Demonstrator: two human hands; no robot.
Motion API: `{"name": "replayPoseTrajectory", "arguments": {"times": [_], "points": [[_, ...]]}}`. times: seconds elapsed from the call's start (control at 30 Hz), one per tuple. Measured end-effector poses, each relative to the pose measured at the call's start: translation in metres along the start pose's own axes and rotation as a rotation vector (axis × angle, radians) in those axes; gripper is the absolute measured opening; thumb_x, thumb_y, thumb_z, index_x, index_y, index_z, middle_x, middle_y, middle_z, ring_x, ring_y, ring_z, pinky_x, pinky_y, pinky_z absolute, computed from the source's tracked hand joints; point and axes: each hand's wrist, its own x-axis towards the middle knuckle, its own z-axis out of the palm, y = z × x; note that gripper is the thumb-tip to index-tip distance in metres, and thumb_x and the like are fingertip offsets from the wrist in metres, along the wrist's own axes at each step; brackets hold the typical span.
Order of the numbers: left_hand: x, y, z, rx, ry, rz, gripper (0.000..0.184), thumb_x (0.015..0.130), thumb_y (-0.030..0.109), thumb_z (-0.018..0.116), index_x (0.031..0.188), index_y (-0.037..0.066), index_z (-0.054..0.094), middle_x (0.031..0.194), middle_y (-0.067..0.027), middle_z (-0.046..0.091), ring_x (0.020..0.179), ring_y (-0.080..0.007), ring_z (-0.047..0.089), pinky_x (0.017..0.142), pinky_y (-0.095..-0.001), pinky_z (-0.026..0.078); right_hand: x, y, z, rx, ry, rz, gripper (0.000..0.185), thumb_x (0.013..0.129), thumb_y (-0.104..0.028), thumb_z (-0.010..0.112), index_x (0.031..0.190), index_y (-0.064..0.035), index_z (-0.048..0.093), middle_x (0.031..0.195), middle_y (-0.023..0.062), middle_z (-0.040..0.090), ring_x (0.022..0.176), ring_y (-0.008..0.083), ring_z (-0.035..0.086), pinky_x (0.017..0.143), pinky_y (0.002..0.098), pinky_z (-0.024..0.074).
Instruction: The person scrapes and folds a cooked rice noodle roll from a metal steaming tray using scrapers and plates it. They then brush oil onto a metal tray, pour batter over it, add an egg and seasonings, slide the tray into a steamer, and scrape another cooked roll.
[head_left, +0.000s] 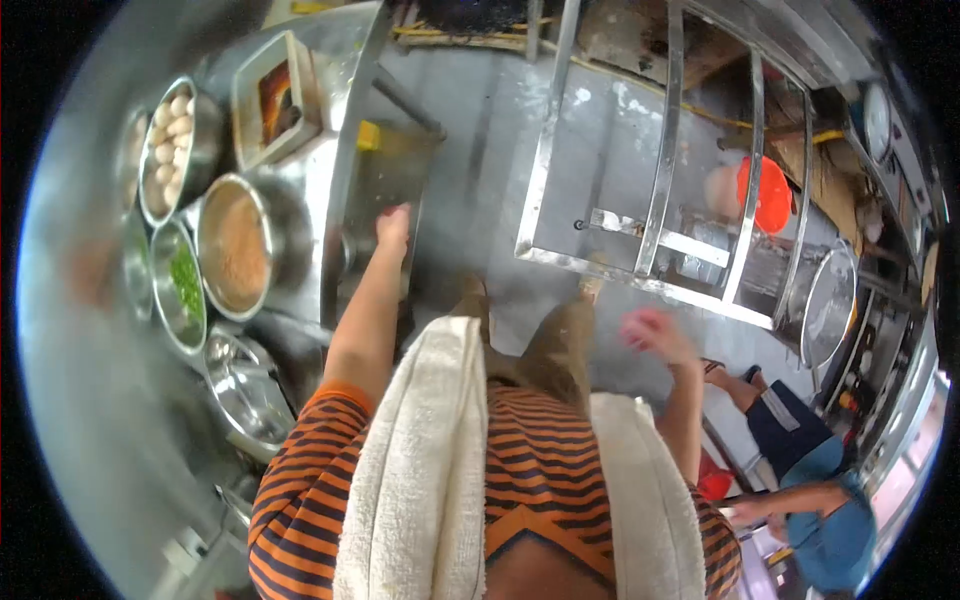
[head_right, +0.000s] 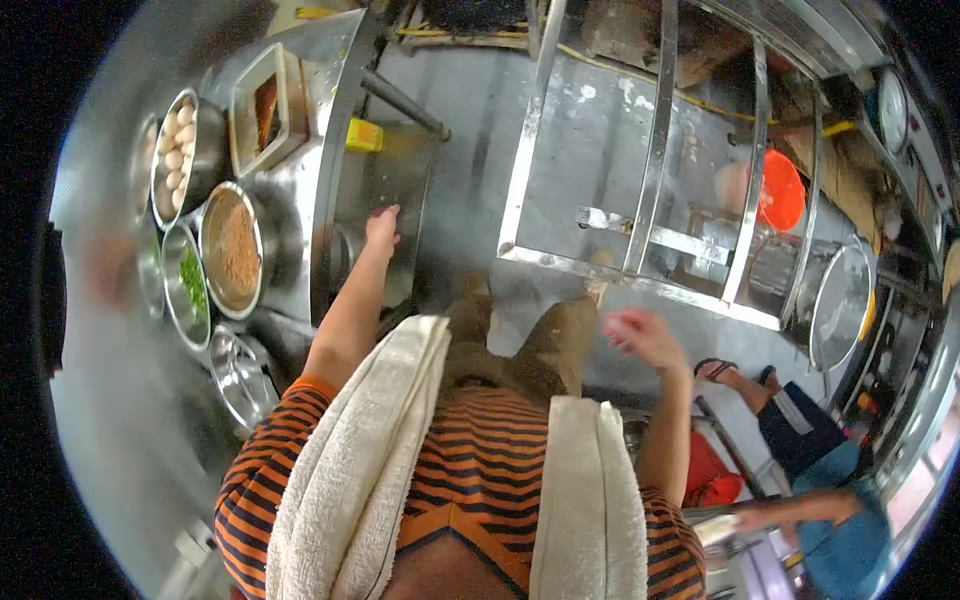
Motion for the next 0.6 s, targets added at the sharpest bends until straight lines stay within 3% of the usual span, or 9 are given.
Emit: {"name": "replayPoseTrajectory", "arguments": {"times": [0.03, 0.1, 0.17, 0.23, 0.33, 0.37, 0.43, 0.5, 0.6], "points": [[0.04, -0.018, 0.012, 0.063, -0.014, 0.062, 0.03, 0.069, 0.024, 0.061, 0.091, 0.004, 0.059, 0.088, -0.0114, 0.059, 0.079, -0.0222, 0.054, 0.066, -0.0344, 0.043, 0.013, 0.019, 0.029, -0.032, -0.043, 0.015, 0.029, 0.078, -0.03, 0.054, 0.092, -0.0053, 0.059, 0.077, 0.0082, 0.061, 0.068, 0.0185, 0.059, 0.058, 0.028, 0.046], [0.068, -0.028, 0.027, 0.109, -0.075, 0.084, 0.031, 0.069, 0.025, 0.06, 0.092, 0.004, 0.059, 0.091, -0.0121, 0.059, 0.082, -0.0239, 0.054, 0.07, -0.0348, 0.042, 0.056, 0.083, 0.072, -0.54, 0.028, -0.181, 0.037, 0.074, -0.033, 0.055, 0.095, -0.0026, 0.058, 0.086, 0.0164, 0.061, 0.075, 0.0304, 0.059, 0.065, 0.0354, 0.0467], [0.09, -0.032, 0.052, 0.119, -0.121, 0.102, 0.032, 0.07, 0.025, 0.059, 0.094, 0.004, 0.058, 0.094, -0.0129, 0.059, 0.085, -0.0257, 0.054, 0.074, -0.0351, 0.041, 0.092, 0.109, 0.099, -0.801, 0.114, -0.123, 0.043, 0.071, -0.035, 0.056, 0.097, -0.0011, 0.057, 0.093, 0.0203, 0.057, 0.083, 0.037, 0.054, 0.072, 0.0391, 0.0448], [0.108, -0.041, 0.075, 0.252, -0.065, 0.18, 0.037, 0.071, 0.03, 0.057, 0.095, 0.002, 0.057, 0.098, -0.0134, 0.058, 0.091, -0.0262, 0.054, 0.078, -0.0356, 0.04, 0.131, 0.108, 0.116, -0.557, 0.253, -0.047, 0.042, 0.072, -0.033, 0.056, 0.098, -0.0006, 0.057, 0.095, 0.0191, 0.057, 0.087, 0.0345, 0.055, 0.075, 0.0383, 0.0441], [0.165, -0.056, 0.121, 0.16, -0.106, 0.204, 0.043, 0.072, 0.033, 0.057, 0.099, -0.001, 0.055, 0.104, -0.0153, 0.055, 0.098, -0.0279, 0.051, 0.083, -0.0369, 0.039, 0.225, 0.137, 0.116, -0.322, 0.345, -0.307, 0.037, 0.073, -0.028, 0.056, 0.098, -0.0009, 0.057, 0.095, 0.0201, 0.057, 0.09, 0.0328, 0.055, 0.077, 0.037, 0.0436], [0.183, -0.044, 0.13, 0.197, -0.038, 0.21, 0.05, 0.07, 0.032, 0.061, 0.105, -0.002, 0.051, 0.109, -0.018, 0.052, 0.103, -0.0296, 0.048, 0.087, -0.037, 0.036, 0.243, 0.124, 0.115, -0.21, 0.417, -0.423, 0.035, 0.073, -0.026, 0.057, 0.098, -0.0011, 0.057, 0.095, 0.0205, 0.057, 0.09, 0.0322, 0.055, 0.076, 0.0365, 0.0436], [0.196, -0.007, 0.142, -0.144, -0.009, 0.425, 0.061, 0.068, 0.032, 0.064, 0.113, -0.004, 0.044, 0.117, -0.0208, 0.045, 0.11, -0.031, 0.042, 0.091, -0.037, 0.032, 0.313, 0.115, 0.102, -0.358, 0.513, -0.308, 0.032, 0.074, -0.025, 0.057, 0.095, -0.0013, 0.058, 0.093, 0.0209, 0.057, 0.087, 0.0327, 0.056, 0.074, 0.0358, 0.0441], [0.231, 0.037, 0.15, -0.197, 0.085, 0.391, 0.079, 0.064, 0.036, 0.068, 0.123, -0.004, 0.032, 0.126, -0.0205, 0.035, 0.117, -0.0306, 0.034, 0.095, -0.0352, 0.029, 0.374, 0.107, 0.082, -0.333, 0.643, -0.438, 0.029, 0.074, -0.024, 0.058, 0.093, -0.0019, 0.058, 0.089, 0.0205, 0.058, 0.083, 0.0328, 0.057, 0.07, 0.0357, 0.0447], [0.244, 0.093, 0.141, -0.287, 0.085, 0.595, 0.082, 0.062, 0.033, 0.071, 0.124, -0.001, 0.029, 0.124, -0.0175, 0.037, 0.114, -0.0289, 0.036, 0.095, -0.0357, 0.028, 0.449, 0.091, 0.046, -0.206, 0.645, -0.453, 0.028, 0.074, -0.026, 0.057, 0.091, -0.0026, 0.059, 0.084, 0.018, 0.06, 0.079, 0.0329, 0.057, 0.068, 0.0362, 0.0454]]}}
